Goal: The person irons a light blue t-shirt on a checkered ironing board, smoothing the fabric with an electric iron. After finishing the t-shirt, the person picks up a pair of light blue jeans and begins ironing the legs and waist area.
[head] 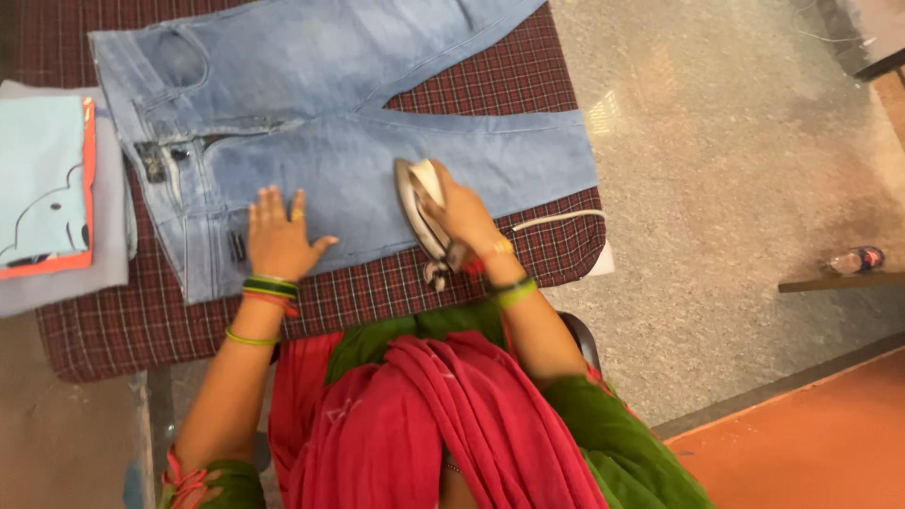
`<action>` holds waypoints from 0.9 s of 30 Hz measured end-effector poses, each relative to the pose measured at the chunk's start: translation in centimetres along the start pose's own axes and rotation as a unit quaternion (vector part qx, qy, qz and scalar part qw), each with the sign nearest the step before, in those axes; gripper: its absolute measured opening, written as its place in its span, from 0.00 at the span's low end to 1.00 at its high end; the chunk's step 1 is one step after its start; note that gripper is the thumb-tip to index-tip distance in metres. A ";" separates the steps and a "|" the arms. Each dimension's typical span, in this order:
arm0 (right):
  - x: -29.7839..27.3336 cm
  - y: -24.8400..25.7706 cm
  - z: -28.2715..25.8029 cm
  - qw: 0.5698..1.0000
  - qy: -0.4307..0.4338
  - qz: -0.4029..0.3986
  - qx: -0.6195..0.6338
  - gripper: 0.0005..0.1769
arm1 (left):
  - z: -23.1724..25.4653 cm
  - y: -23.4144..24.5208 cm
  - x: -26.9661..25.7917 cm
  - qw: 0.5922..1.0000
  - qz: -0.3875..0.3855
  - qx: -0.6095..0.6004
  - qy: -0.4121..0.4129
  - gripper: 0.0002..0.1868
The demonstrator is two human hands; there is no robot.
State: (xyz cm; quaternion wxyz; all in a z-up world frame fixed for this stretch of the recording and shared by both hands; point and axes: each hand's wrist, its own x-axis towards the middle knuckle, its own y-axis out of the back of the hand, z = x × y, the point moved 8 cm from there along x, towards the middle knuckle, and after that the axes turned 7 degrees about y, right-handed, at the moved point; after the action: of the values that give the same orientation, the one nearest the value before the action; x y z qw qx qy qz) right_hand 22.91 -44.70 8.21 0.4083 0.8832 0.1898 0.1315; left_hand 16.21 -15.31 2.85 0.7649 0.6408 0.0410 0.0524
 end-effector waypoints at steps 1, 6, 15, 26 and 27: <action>-1.7 1.1 0.0 1.000 -0.003 0.017 0.008 0.40 | 1.8 0.3 -0.1 0.999 0.021 0.003 -0.036 0.56; -5.0 2.7 0.9 0.995 -0.091 0.036 -0.016 0.40 | 7.7 0.8 -1.0 0.984 0.068 -0.059 -0.155 0.51; 6.0 1.6 4.4 0.993 -0.052 0.107 -0.013 0.35 | 7.6 -0.3 -0.5 0.986 0.043 -0.041 -0.154 0.51; 4.1 3.4 5.6 0.998 -0.015 0.062 0.020 0.42 | 7.2 0.1 -1.1 0.985 0.054 -0.057 -0.156 0.49; 2.1 4.2 4.9 0.997 0.007 0.071 0.026 0.43 | 7.1 0.1 -1.2 0.984 0.057 -0.058 -0.157 0.49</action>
State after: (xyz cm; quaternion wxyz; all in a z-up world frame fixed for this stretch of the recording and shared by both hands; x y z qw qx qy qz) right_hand 27.64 -49.58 8.52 0.3733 0.9038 0.1332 0.1614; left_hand 15.97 -22.41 4.17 0.7932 0.5972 -0.1191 -0.0035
